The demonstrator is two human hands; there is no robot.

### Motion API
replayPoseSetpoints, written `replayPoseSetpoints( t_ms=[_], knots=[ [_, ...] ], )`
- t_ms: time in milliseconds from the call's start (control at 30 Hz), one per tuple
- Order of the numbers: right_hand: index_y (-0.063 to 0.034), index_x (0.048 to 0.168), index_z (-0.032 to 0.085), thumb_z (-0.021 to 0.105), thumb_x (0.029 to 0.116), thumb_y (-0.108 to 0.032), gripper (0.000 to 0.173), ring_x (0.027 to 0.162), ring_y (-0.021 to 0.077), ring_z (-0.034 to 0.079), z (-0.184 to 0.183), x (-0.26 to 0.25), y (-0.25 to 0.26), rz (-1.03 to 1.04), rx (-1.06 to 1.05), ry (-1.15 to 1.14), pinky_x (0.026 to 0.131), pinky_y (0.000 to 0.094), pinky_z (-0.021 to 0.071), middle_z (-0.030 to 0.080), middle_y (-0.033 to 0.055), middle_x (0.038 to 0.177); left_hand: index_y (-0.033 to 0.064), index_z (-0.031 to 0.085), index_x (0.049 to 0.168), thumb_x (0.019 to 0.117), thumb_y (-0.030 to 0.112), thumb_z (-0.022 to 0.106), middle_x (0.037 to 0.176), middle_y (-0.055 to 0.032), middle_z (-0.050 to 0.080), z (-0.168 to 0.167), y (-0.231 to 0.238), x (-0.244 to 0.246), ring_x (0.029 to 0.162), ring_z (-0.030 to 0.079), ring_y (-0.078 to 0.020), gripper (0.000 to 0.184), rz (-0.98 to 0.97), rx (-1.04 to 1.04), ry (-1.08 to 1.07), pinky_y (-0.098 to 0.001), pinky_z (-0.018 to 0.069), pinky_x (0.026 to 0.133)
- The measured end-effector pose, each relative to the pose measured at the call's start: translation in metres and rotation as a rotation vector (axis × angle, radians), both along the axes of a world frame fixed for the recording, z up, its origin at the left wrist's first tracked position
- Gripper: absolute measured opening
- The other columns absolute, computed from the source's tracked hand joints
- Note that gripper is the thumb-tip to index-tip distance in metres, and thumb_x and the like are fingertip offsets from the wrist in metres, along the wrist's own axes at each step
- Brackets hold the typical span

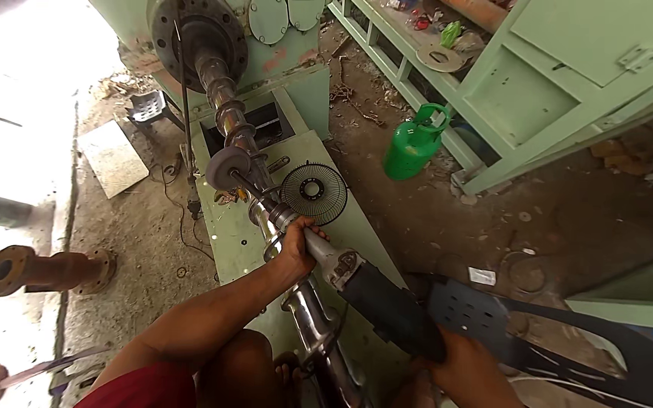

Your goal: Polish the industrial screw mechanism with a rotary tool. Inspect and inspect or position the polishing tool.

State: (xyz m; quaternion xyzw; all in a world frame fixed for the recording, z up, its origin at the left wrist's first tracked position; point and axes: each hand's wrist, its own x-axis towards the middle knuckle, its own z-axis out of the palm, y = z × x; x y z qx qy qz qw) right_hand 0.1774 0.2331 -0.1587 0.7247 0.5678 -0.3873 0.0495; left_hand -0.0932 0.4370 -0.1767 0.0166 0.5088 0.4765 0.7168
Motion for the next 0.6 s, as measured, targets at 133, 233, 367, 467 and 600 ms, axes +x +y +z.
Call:
replayPoseSetpoints(
  t_ms=[133,233,367,467,600],
  knots=[
    [-0.0027,0.115,0.07,0.079,0.0799,-0.032,0.046,0.091,0.0427,0.072,-0.003,0.0,-0.001,-0.016,0.003,0.003,0.08,0.0648,0.0538,0.073,0.0213,0.091,0.0109,0.05,0.091,0.0955,0.013,0.052,0.065,-0.0045,0.052,0.0,0.003,0.004,0.058,0.058,-0.0192,0.005,-0.007,0.011,0.007,-0.0374,0.0569,0.063],
    [-0.0011,0.115,0.07,0.079,0.0799,-0.031,0.047,0.091,0.0435,0.071,-0.003,0.001,0.002,-0.027,0.012,0.019,0.08,0.0653,0.0536,0.073,0.022,0.092,0.0108,0.051,0.089,0.0956,0.012,0.053,0.066,-0.0046,0.053,-0.001,0.008,0.008,0.058,0.059,-0.0188,0.007,-0.028,0.032,0.023,-0.0368,0.0568,0.063],
    [-0.001,0.109,0.071,0.08,0.0788,-0.03,0.043,0.09,0.0419,0.072,-0.008,0.005,0.004,-0.051,0.043,0.051,0.08,0.0653,0.0539,0.073,0.0211,0.09,0.0101,0.051,0.092,0.0958,0.012,0.055,0.068,-0.0047,0.053,-0.001,0.018,0.018,0.057,0.058,-0.0184,0.005,-0.058,0.011,0.054,-0.0363,0.0572,0.061],
    [-0.0013,0.108,0.071,0.081,0.0783,-0.03,0.042,0.09,0.0412,0.072,-0.013,0.008,0.007,-0.064,0.053,0.075,0.08,0.065,0.054,0.073,0.0205,0.09,0.0098,0.052,0.093,0.0951,0.012,0.056,0.069,-0.0048,0.053,-0.003,0.026,0.025,0.057,0.058,-0.0182,0.005,-0.069,-0.011,0.064,-0.0354,0.0567,0.059],
    [-0.0023,0.106,0.072,0.081,0.0774,-0.028,0.04,0.09,0.0387,0.072,-0.021,0.012,0.011,-0.098,0.049,0.106,0.081,0.064,0.0541,0.073,0.0189,0.09,0.0093,0.052,0.097,0.0938,0.011,0.059,0.07,-0.0056,0.054,-0.009,0.037,0.035,0.056,0.058,-0.0185,0.008,-0.073,-0.025,0.09,-0.0356,0.0565,0.057]
  ],
)
